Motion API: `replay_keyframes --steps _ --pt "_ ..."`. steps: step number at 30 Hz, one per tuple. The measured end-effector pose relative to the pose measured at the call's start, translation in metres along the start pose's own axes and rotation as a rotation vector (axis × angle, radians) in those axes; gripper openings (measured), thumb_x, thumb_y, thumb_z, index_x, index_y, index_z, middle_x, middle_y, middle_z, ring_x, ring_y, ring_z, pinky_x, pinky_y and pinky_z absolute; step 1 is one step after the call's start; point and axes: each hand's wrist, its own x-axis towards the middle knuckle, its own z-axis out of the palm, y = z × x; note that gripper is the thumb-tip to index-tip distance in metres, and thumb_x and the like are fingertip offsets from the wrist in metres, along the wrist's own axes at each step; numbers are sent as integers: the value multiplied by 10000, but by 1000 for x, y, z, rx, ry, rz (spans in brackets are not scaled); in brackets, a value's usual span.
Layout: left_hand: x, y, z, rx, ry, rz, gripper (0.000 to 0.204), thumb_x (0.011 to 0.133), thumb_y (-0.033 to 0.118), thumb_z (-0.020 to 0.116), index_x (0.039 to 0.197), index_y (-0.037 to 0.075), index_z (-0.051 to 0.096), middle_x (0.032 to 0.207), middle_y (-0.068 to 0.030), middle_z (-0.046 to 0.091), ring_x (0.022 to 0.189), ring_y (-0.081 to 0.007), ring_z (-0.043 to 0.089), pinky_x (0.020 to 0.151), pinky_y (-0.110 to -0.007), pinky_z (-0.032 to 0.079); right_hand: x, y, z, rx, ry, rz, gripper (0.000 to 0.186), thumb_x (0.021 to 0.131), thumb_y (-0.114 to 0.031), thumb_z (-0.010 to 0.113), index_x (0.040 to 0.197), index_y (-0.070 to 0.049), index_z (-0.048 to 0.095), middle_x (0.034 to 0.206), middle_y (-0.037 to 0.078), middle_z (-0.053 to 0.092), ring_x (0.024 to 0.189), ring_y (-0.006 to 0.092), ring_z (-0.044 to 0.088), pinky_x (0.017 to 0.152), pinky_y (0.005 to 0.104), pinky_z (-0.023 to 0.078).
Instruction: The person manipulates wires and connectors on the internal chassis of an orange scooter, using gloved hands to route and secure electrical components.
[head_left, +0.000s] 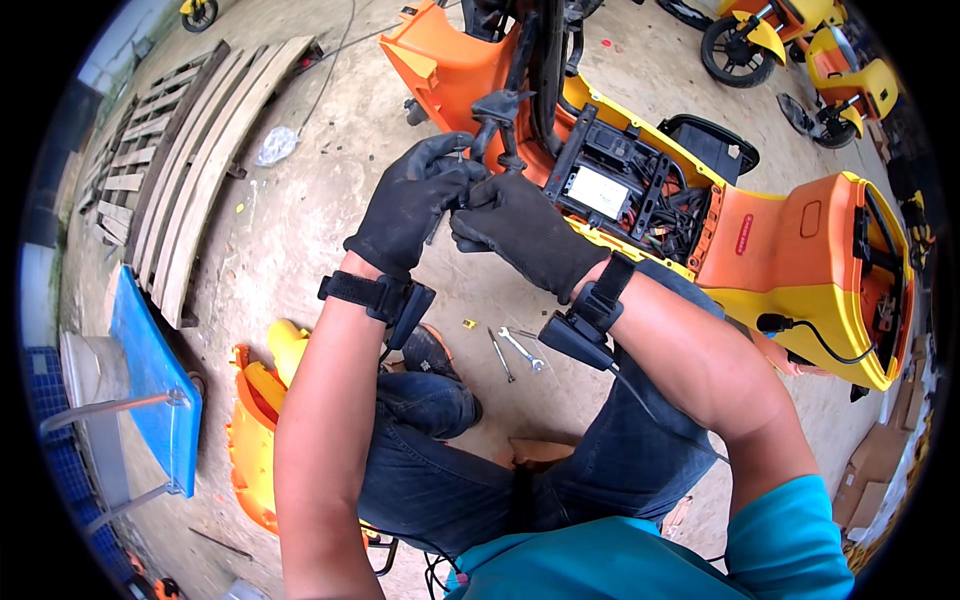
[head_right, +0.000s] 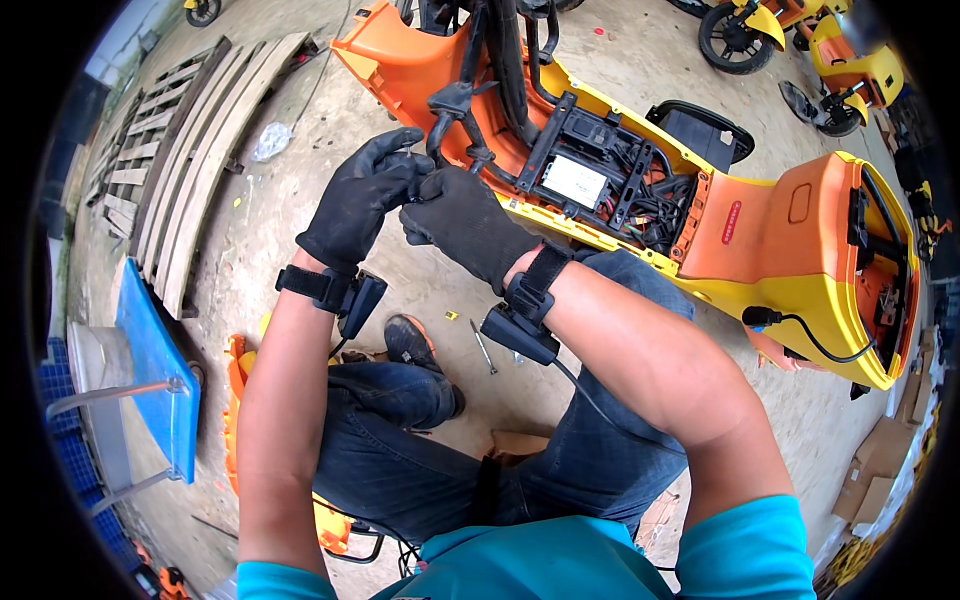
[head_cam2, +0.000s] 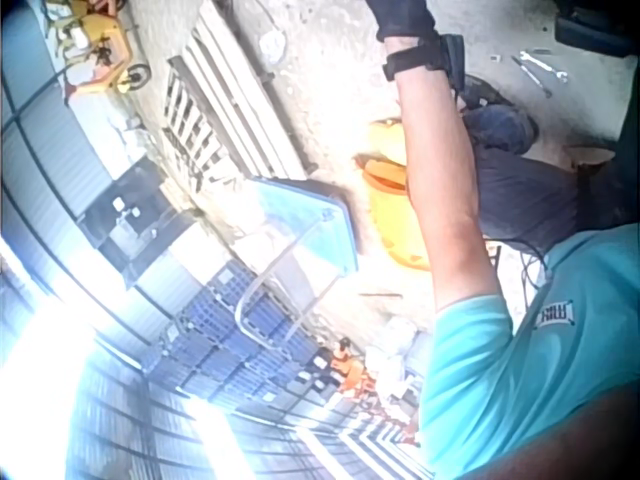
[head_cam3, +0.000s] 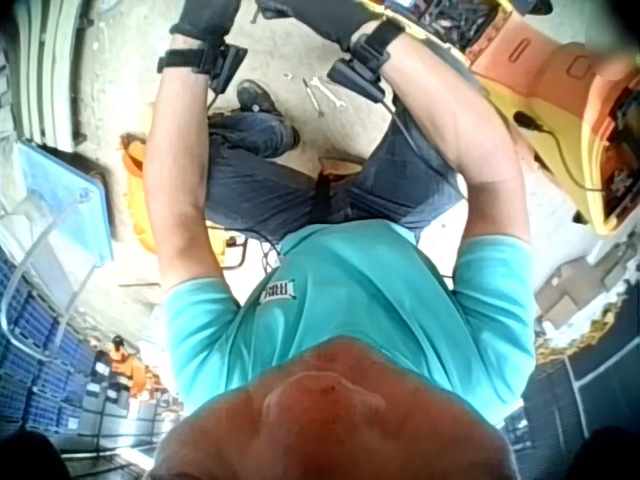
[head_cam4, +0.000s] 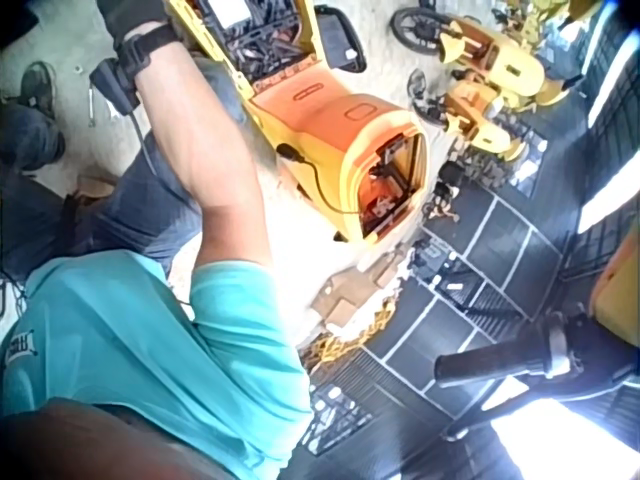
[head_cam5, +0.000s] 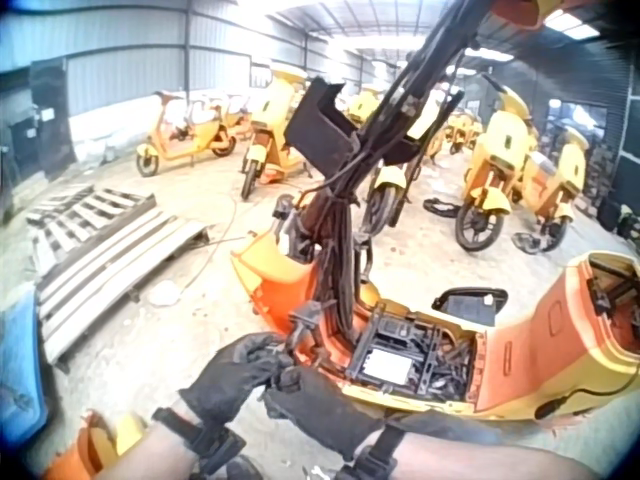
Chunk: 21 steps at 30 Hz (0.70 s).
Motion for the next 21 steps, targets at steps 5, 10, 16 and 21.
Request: replay_keyframes --steps 5,10,16,21 --pt "3 0 0 91 9 -4 461 886 43 569 1328 -23 456 1092 -126 644 985 -174 640 894 -286 507 3 2 2 -4 13 6 193 757 -143 695 788 -3 566 691 78 627 662 134 598 601 285 474" --pt "3 1 -2 142 17 6 500 863 55 597 1337 -19 456 1075 -121 645 970 -167 635 876 -284 506 6 6 3 -64 48 0 185 757 -139 687 802 3 576 701 90 638 671 147 608 611 285 478" --pt "3 10 7 266 28 15 553 842 71 651 1350 -14 450 1049 -117 651 960 -159 629 849 -266 490 7 2 6 56 81 -26 135 771 -106 648 795 25 626 696 103 657 653 155 618 611 281 469" --pt "7 7 3 318 34 6 584 841 76 661 1371 -9 431 1004 -107 663 919 -147 632 812 -256 483 14 8 11 63 83 -76 127 782 -83 616 752 35 652 662 104 655 615 155 616 600 287 459"
